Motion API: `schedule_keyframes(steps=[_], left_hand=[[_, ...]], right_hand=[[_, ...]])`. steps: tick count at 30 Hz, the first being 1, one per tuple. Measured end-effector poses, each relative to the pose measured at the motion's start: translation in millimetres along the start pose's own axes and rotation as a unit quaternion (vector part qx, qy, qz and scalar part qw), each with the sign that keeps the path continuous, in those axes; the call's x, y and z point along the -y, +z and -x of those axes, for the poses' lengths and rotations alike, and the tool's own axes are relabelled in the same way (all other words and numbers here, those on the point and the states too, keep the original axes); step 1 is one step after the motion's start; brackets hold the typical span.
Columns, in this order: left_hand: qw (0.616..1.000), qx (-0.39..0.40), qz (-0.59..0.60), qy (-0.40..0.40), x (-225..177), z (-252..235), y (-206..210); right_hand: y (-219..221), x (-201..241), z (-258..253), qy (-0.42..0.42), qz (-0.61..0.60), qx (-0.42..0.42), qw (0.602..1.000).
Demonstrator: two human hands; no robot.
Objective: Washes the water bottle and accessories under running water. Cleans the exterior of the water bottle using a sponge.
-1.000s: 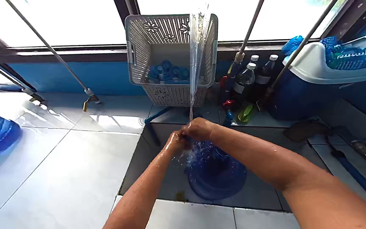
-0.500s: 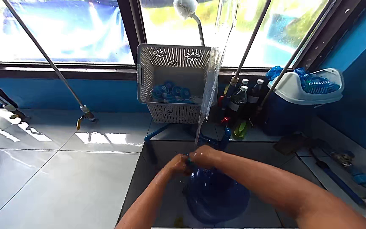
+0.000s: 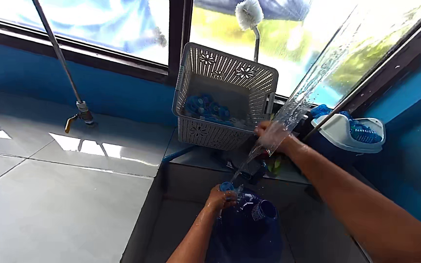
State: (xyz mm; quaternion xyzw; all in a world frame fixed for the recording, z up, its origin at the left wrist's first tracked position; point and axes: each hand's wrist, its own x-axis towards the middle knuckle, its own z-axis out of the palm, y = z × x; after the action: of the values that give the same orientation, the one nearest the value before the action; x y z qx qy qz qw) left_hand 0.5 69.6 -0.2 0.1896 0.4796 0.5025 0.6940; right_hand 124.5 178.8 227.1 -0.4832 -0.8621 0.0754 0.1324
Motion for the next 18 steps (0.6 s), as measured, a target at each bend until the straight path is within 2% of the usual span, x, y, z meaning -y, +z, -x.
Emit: schedule_keyframes(steps=[1,2,4,6,9,11,15,18], left_hand=[[1.000,0.007,0.013,0.001,3,-2,-2],[1.000,0.011,0.015,-0.001,6,-3,-3],[1.000,0.020,0.011,-0.012,9,-4,-3],[0.999,0.029,0.007,-0.020,8,-3,-3],[1.000,-0.012,0.008,-0.007,7,-1,-5],[0.998,-0.053,0.025,0.010,11,-3,-4],[0.993,-0.089,0.071,0.032,17,-1,-4],[0.992,-0.098,0.062,0.041,20,9,-11]], right_hand=[[-4,-1,-21,-0.048,0.006,-0.071,0.996],[-6,5,-40,-0.069,0.037,-0.098,0.992],[-9,35,-68,0.014,0.150,0.026,0.988],[11,46,-93,0.060,0.275,0.113,0.953],[33,37,-117,0.059,0.342,0.186,0.919],[35,32,-124,0.049,0.340,0.203,0.917],[31,23,-121,0.033,0.289,0.144,0.946],[17,22,-103,0.043,0.120,0.010,0.992]])
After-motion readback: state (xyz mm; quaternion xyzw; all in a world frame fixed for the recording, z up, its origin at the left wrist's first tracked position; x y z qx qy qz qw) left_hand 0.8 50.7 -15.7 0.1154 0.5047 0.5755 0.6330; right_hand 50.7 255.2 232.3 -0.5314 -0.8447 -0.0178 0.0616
